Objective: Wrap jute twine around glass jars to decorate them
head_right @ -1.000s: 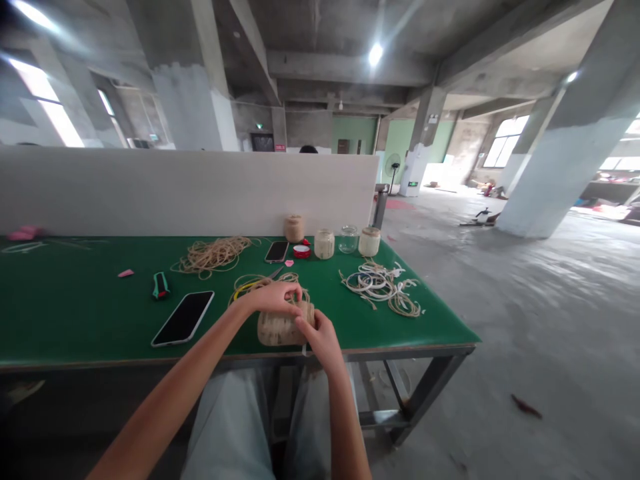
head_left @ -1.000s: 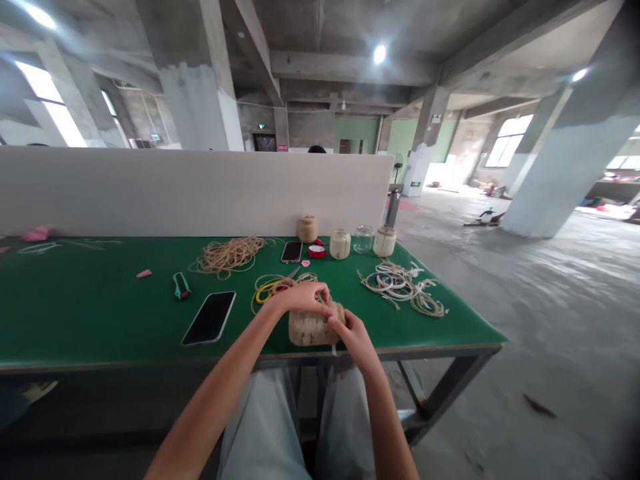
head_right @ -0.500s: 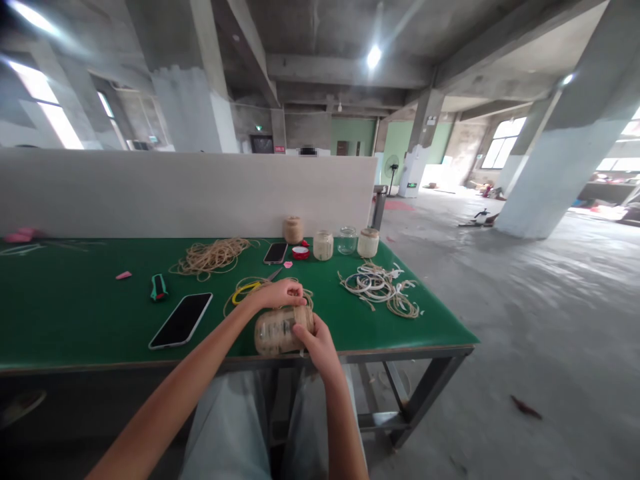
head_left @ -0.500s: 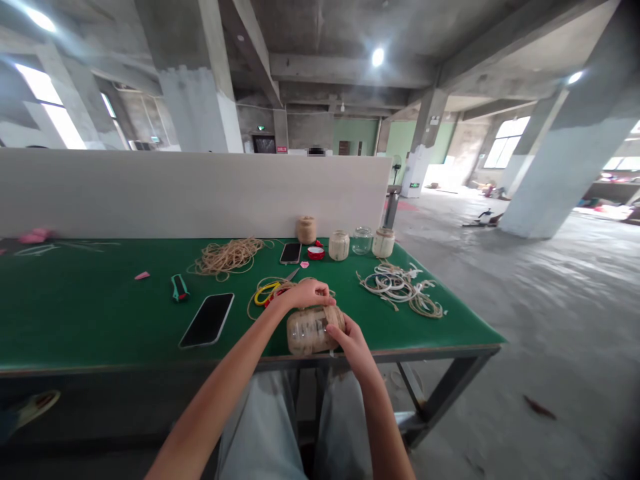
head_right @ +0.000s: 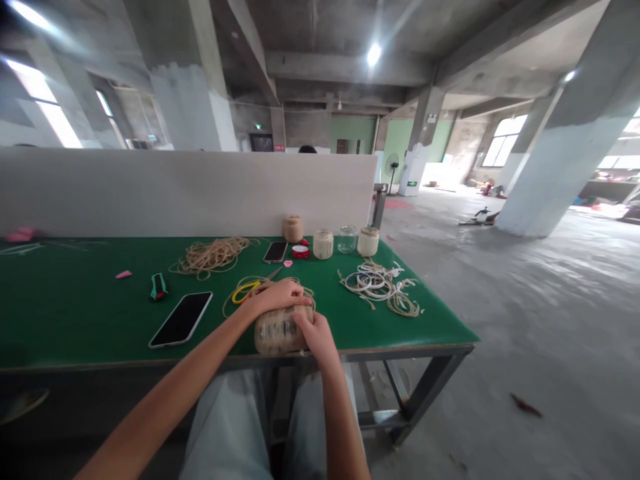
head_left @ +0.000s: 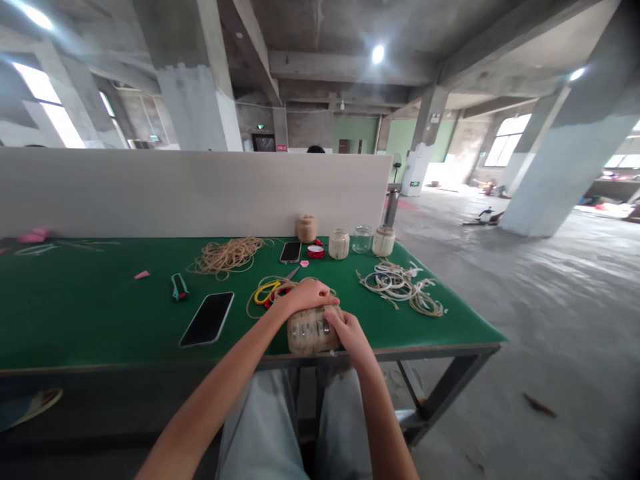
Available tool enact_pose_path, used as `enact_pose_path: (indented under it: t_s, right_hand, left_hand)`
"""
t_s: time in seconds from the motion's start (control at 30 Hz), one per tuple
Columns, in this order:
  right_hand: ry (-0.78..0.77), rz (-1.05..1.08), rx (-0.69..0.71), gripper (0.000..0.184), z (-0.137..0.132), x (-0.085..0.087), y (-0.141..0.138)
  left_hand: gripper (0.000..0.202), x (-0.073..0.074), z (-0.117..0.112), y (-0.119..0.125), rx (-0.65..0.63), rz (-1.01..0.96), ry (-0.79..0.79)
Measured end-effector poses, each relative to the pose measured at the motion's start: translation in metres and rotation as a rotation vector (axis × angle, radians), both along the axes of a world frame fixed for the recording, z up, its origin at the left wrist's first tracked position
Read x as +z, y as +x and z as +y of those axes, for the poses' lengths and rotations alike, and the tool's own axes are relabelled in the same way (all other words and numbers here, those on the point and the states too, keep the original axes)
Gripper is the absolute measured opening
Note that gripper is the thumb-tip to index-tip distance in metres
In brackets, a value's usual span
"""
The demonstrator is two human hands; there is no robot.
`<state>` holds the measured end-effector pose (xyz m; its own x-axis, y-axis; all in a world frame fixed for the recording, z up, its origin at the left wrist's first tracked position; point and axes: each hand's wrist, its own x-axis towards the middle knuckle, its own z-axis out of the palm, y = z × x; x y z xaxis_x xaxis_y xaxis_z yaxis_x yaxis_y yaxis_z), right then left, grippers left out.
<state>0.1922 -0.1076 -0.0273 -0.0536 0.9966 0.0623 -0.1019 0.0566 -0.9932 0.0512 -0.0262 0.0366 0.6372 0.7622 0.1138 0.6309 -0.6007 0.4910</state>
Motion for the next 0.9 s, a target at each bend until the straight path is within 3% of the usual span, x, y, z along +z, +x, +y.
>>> enact_pose_path:
  t_s: [0.37, 0.63, 0.9]
  right_hand:
    - [0.108, 0.116, 0.122, 0.029, -0.005, -0.001, 0.004]
    - [0.132, 0.131, 0.218, 0.025, -0.006, -0.003, 0.013]
    - [0.134, 0.152, 0.228, 0.022, -0.007, -0.004, 0.013]
  left_hand:
    - [0.054, 0.006, -0.002, -0.011, -0.026, -0.045, -0.124]
    - [0.028, 0.017, 0.0, -0.019, -0.18, -0.111, -0.302]
    - [0.028, 0.025, -0.007, -0.019, -0.165, -0.153, -0.335]
